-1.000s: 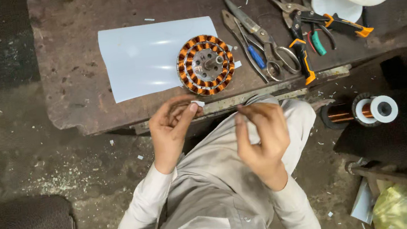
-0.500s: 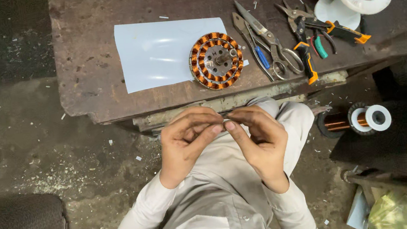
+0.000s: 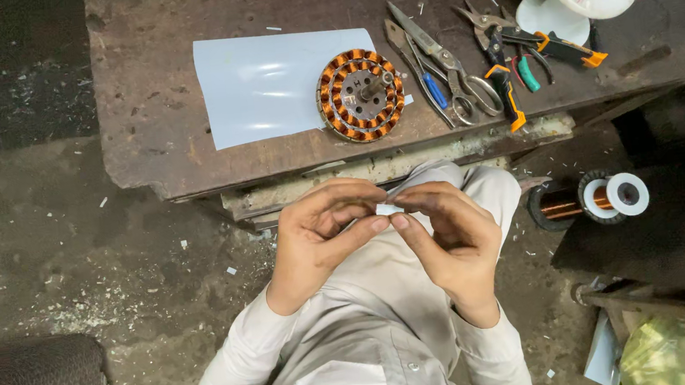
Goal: The person works on a circular stator with copper windings, using a hammer to tap the component, then uses pliers and a knife to cut and strip white insulating tape. The person applies small pieces of tape to the stator windings and continues cutting tape segments.
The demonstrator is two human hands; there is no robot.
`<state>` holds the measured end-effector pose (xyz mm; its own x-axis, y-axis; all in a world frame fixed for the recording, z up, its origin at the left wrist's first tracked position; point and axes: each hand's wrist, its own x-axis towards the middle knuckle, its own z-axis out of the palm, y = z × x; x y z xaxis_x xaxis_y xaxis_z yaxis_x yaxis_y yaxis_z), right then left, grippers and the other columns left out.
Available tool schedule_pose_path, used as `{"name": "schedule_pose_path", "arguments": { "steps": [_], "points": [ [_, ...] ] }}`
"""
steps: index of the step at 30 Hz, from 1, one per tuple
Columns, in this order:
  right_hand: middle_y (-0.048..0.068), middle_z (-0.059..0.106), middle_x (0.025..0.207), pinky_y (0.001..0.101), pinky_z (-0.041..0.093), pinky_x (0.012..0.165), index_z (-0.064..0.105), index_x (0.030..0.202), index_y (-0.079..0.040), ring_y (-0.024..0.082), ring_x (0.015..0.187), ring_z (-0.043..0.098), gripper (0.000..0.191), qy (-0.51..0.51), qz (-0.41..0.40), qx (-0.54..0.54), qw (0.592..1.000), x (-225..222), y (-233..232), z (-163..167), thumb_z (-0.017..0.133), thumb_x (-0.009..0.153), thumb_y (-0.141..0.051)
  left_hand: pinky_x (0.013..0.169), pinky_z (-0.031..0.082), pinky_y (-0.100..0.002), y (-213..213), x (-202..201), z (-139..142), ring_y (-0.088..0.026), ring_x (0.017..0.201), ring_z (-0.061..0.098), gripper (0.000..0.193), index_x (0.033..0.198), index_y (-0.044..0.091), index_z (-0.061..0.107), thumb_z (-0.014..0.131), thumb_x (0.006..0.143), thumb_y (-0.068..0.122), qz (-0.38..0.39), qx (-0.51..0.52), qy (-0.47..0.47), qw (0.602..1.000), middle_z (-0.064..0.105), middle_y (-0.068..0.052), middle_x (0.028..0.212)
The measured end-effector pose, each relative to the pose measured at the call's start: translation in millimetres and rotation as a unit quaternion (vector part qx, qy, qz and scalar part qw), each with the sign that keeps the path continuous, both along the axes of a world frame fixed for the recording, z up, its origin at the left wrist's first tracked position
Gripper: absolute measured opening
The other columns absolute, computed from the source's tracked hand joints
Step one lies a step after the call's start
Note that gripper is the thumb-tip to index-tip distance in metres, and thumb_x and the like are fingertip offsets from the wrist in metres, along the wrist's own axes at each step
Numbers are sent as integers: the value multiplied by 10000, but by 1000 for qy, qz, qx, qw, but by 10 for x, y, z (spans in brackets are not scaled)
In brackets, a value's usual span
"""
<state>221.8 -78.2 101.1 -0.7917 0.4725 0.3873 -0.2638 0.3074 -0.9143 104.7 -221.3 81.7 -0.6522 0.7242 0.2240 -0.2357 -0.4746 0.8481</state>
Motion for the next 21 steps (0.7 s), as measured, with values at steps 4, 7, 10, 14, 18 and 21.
{"name": "schedule_pose_path", "arguments": {
  "steps": [4, 7, 10, 14, 18, 21],
  "points": [
    [161, 660, 1162, 308, 553, 991, 642, 1157, 106, 202, 1104, 668, 264, 36, 21, -27, 999, 35, 1, -87, 712, 904, 137, 975, 571, -300, -20, 40, -8, -156, 1072, 683, 339, 1251, -54, 656, 719, 920, -86, -9, -17, -24, 1000, 690, -125, 1208],
    [164, 665, 1152, 309, 537, 978, 632, 1186, 105, 204, 1088, 662, 287, 33, 17, -25, 999, 53, -7, -144, 718, 914, 133, 935, 570, -291, -21, 86, -43, -156, 1042, 686, 302, 1215, -64, 672, 737, 921, -86, 33, -27, 31, 999, 673, -117, 1209],
    [156, 679, 1125, 298, 534, 946, 633, 1188, 98, 192, 1049, 660, 291, 28, 10, -12, 999, 66, -7, -165, 735, 917, 119, 955, 590, -299, 14, 116, -86, -152, 1070, 686, 278, 1215, -61, 676, 739, 946, -86, 64, 7, 91, 994, 681, -117, 1198],
    [131, 694, 1110, 289, 545, 893, 634, 1154, 83, 169, 1040, 677, 262, -27, 1, -77, 997, 99, 25, -137, 721, 908, 102, 904, 596, -295, 36, 96, -120, -147, 1020, 683, 269, 1213, -54, 674, 727, 948, -51, 37, -17, 71, 997, 679, -116, 1203],
    [127, 723, 1061, 305, 555, 864, 600, 1202, 61, 166, 978, 695, 299, -92, 4, -170, 981, 133, 96, -109, 689, 919, 100, 858, 592, -279, 53, 22, -134, -148, 960, 703, 282, 1242, -38, 659, 706, 968, 7, -49, -28, -24, 998, 715, -107, 1131],
    [94, 668, 1142, 279, 511, 943, 509, 1306, 29, 144, 1084, 642, 367, -98, 41, -133, 985, 129, 149, -115, 641, 968, 85, 914, 575, -274, 78, -24, -145, -146, 1017, 696, 309, 1264, -58, 653, 724, 968, -4, -54, -37, 23, 998, 708, -104, 1130]
  ]
}}
